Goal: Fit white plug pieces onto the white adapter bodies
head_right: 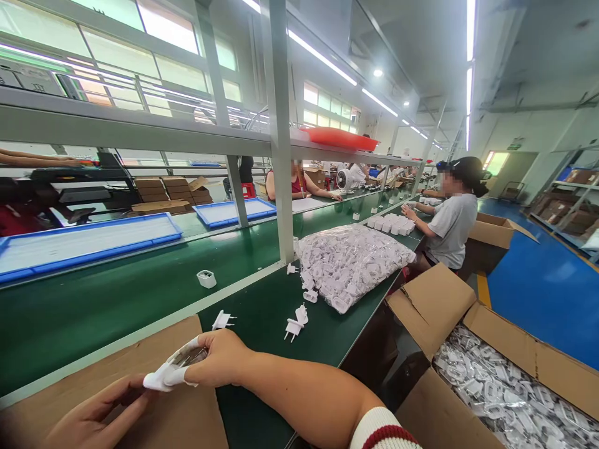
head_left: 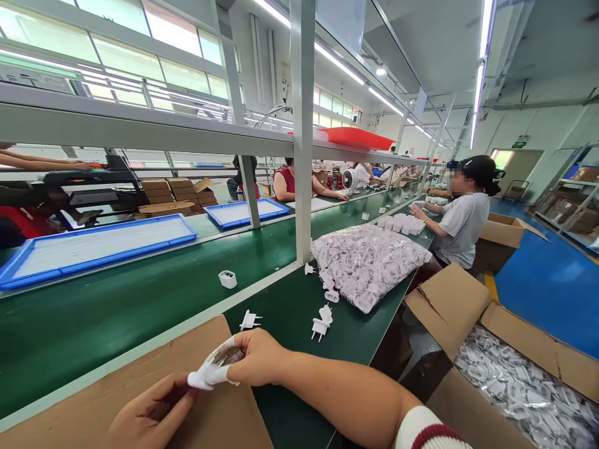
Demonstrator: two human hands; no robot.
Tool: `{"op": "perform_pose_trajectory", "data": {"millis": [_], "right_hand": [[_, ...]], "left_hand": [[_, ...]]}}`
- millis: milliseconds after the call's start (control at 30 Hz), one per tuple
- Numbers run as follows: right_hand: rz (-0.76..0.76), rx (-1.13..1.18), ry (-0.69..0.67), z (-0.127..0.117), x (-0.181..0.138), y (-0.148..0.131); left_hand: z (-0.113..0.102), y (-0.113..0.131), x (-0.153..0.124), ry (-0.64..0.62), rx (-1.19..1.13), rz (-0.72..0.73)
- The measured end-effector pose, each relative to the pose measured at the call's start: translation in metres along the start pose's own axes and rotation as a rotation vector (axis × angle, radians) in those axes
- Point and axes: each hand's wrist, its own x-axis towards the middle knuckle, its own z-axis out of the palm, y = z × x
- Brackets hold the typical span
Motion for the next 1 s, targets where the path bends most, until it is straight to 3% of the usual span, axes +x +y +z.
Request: {"op": "perform_pose_trajectory", "data": {"millis": [67,167,267,367,567,667,733,800,900,1000], "right_hand": [[-0.03,0.007,-0.022,0.001,-0.003,-0.003],[-0.147,-0.107,-0.019,0.002,-0.01,-0.006],[-0.307,-0.377,-0.004,0.002,-0.019,-0.008],[-0.404,-0.691,-0.095,0.001,-0.025,-0.007],[-0.43,-1.06,-0.167,0.003,-0.022,-0.002],[-0.442,-1.105,-0.212,0.004,-0.021,-0.005],[-0.452,-1.106,-0.262,0.004,-0.019,-0.009],[-0.45,-1.128,-0.297,0.002,-0.015,-0.013],[-0.437,-1.158,-0.353,-0.002,-0.01,-0.017],[-0.448,-1.143,-0.353,-0.002,-0.009,-0.017]], "left_hand": [[-0.003,0.002,0.004,0.012,-0.024,-0.068],[-0.002,0.012,0.005,0.136,-0.173,-0.179],[0.001,0.018,0.007,0.247,-0.364,-0.228],[0.002,0.019,0.017,0.257,-0.399,-0.303],[-0.005,0.026,0.084,0.358,-0.014,-0.233],[-0.004,0.031,0.122,0.324,0.15,-0.209],[0.0,0.032,0.145,0.277,0.397,-0.216],[0.005,0.03,0.164,0.214,0.559,-0.356],[0.009,0.027,0.179,0.145,0.678,-0.454],[0.004,0.02,0.177,0.168,0.697,-0.355]]}}
